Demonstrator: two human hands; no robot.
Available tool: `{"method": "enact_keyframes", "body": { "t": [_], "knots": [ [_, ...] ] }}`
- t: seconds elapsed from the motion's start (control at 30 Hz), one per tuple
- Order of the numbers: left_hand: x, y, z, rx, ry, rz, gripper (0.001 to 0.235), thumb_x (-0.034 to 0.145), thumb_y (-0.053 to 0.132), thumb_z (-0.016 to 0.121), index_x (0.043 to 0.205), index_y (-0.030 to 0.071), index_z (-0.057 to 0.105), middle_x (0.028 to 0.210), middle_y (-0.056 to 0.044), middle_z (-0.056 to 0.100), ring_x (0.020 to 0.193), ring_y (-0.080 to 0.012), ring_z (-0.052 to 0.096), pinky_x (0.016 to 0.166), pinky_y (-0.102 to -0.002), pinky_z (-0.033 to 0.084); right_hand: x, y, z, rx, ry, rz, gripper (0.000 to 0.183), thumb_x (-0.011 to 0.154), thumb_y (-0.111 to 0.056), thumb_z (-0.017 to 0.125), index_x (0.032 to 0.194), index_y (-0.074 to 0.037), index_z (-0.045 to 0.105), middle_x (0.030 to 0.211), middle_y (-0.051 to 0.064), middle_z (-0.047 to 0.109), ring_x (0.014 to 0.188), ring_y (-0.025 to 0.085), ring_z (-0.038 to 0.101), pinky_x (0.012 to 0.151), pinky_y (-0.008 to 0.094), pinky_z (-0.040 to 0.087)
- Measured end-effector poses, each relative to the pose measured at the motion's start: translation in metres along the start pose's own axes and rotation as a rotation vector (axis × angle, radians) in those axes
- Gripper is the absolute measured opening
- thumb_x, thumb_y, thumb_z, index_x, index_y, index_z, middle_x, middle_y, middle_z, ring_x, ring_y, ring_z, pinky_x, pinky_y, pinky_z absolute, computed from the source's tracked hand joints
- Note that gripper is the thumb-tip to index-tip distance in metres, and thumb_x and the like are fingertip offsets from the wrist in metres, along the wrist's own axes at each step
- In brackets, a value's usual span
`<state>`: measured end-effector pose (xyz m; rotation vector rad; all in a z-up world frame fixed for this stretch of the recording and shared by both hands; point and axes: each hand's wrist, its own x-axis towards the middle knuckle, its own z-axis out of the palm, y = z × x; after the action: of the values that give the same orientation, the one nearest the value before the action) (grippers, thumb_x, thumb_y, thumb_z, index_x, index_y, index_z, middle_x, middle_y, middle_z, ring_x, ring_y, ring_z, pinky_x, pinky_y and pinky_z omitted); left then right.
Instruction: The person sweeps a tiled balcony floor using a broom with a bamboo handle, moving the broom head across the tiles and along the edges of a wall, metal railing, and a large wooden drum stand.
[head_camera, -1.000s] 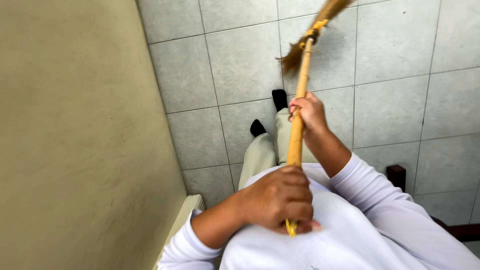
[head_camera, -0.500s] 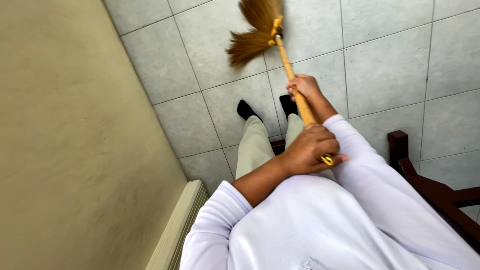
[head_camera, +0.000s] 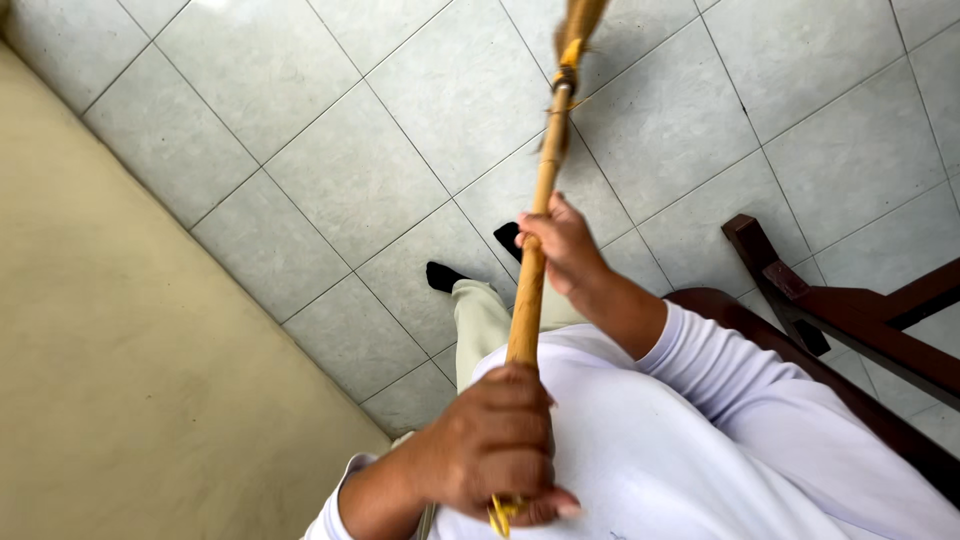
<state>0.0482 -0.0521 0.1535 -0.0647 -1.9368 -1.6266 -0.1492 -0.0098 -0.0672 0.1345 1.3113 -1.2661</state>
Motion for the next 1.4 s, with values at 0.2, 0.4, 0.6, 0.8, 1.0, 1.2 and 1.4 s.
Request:
{"method": "enact_keyframes", "body": {
  "t": [0.2, 0.4, 0.6, 0.8, 1.0, 1.2, 1.4],
  "knots": [
    [0.015, -0.055, 0.042, 0.242, -0.046, -0.127, 0.03, 0.087, 0.021, 0.086, 0.082, 0.01, 0.059, 0.082, -0.005, 0.062, 0.082, -0.0275, 0.063, 0.082, -0.043, 0.049, 0.038, 0.019, 0.008, -0.177, -0.057, 0.193, 0.013, 0.088, -0.003, 0.063, 0.1, -0.005, 0.059, 0.074, 0.003, 0.059, 0.058, 0.01, 0.056, 0.047, 0.027, 0.046],
    [0.01, -0.152, 0.052, 0.13, 0.242, -0.254, 0.03, 0.088, 0.016, 0.083, 0.078, 0.011, 0.055, 0.076, -0.004, 0.058, 0.075, -0.0216, 0.058, 0.073, -0.038, 0.046, 0.161, 0.038, -0.109, -0.299, 0.121, 0.124, 0.009, 0.084, -0.006, 0.069, 0.085, -0.001, 0.062, 0.068, 0.008, 0.063, 0.054, 0.016, 0.061, 0.046, 0.031, 0.049],
    [-0.028, -0.117, 0.001, -0.076, 0.638, -0.263, 0.033, 0.095, 0.008, 0.074, 0.074, 0.009, 0.049, 0.075, -0.003, 0.054, 0.076, -0.0192, 0.055, 0.073, -0.032, 0.048, 0.159, 0.018, -0.058, -0.344, 0.157, 0.045, 0.012, 0.089, 0.001, 0.065, 0.096, 0.001, 0.056, 0.078, 0.006, 0.062, 0.06, 0.015, 0.064, 0.055, 0.027, 0.057],
    [-0.125, 0.027, -0.065, 0.176, 0.547, -0.234, 0.035, 0.088, 0.009, 0.08, 0.068, 0.013, 0.051, 0.068, 0.0, 0.055, 0.071, -0.0193, 0.059, 0.072, -0.033, 0.046, 0.072, 0.099, 0.123, -0.456, -0.231, 0.223, 0.007, 0.092, -0.002, 0.061, 0.095, -0.001, 0.055, 0.077, 0.009, 0.062, 0.065, 0.017, 0.063, 0.056, 0.03, 0.053],
    [-0.174, 0.09, -0.102, 0.505, 0.689, -0.471, 0.028, 0.09, 0.015, 0.08, 0.072, 0.012, 0.057, 0.067, 0.0, 0.055, 0.068, -0.02, 0.055, 0.071, -0.037, 0.042, 0.04, 0.198, 0.287, -0.805, -0.468, 0.554, 0.011, 0.09, -0.006, 0.062, 0.093, -0.008, 0.052, 0.073, 0.005, 0.06, 0.061, 0.014, 0.059, 0.05, 0.032, 0.05],
    [-0.224, 0.118, -0.151, 0.538, 0.733, -0.59, 0.028, 0.093, 0.024, 0.078, 0.075, 0.011, 0.061, 0.064, -0.002, 0.057, 0.067, -0.0219, 0.059, 0.067, -0.04, 0.042, 0.01, 0.308, 0.354, -1.097, -0.537, 0.913, 0.006, 0.089, -0.005, 0.059, 0.093, -0.002, 0.057, 0.076, 0.009, 0.063, 0.059, 0.015, 0.06, 0.048, 0.033, 0.052],
    [-0.263, 0.071, -0.217, 0.568, 0.988, -0.767, 0.03, 0.089, 0.024, 0.079, 0.072, 0.009, 0.06, 0.067, -0.007, 0.063, 0.066, -0.0263, 0.063, 0.067, -0.04, 0.048, 0.032, 0.34, 0.399, -1.212, -0.961, 1.127, 0.022, 0.097, -0.015, 0.062, 0.091, 0.006, 0.061, 0.075, 0.007, 0.064, 0.059, 0.012, 0.057, 0.053, 0.027, 0.05]
  ]
}}
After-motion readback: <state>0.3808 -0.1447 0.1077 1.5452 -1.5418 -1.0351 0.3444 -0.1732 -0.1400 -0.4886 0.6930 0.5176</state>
